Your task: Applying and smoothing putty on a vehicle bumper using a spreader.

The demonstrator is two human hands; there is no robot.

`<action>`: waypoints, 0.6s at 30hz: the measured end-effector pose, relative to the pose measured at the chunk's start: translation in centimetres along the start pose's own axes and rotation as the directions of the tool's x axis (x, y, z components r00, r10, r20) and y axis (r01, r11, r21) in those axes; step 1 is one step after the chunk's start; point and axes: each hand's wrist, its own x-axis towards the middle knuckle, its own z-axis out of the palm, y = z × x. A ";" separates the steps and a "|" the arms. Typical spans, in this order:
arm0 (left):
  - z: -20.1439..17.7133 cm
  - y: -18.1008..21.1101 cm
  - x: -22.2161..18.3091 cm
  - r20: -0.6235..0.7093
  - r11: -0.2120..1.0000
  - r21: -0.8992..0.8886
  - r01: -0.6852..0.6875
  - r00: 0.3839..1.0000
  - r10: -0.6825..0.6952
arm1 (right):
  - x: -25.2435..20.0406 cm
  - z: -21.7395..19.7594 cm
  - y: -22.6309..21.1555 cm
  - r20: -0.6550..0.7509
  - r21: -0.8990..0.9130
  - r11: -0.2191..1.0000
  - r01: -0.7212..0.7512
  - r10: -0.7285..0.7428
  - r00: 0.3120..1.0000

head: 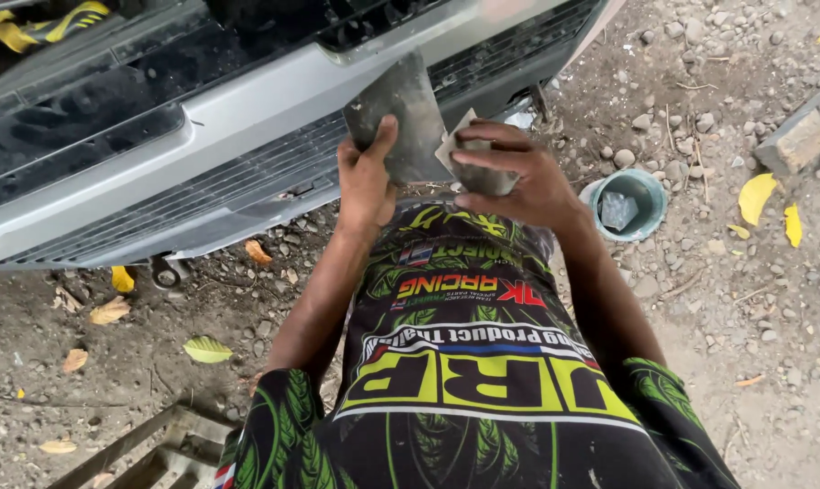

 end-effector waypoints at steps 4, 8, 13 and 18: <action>1.1 2.5 -0.1 -0.088 0.987 -0.066 0.144 0.985 -0.149 | -0.6 -1.5 0.8 0.100 -0.378 0.922 -0.078 0.124 0.987; -3.1 -1.9 1.7 0.032 0.902 0.417 -0.113 0.993 0.109 | -0.6 -2.8 1.1 -0.038 -0.335 0.929 -0.156 0.152 0.988; -0.4 -1.8 0.8 0.267 0.572 0.742 -0.350 0.937 0.227 | 0.1 -0.9 1.6 -0.175 -0.246 0.960 -0.136 0.094 0.980; 2.3 0.0 -0.6 0.396 0.281 0.778 -0.562 0.786 0.474 | 1.1 1.4 -1.0 -0.009 -0.063 0.993 -0.095 0.095 0.995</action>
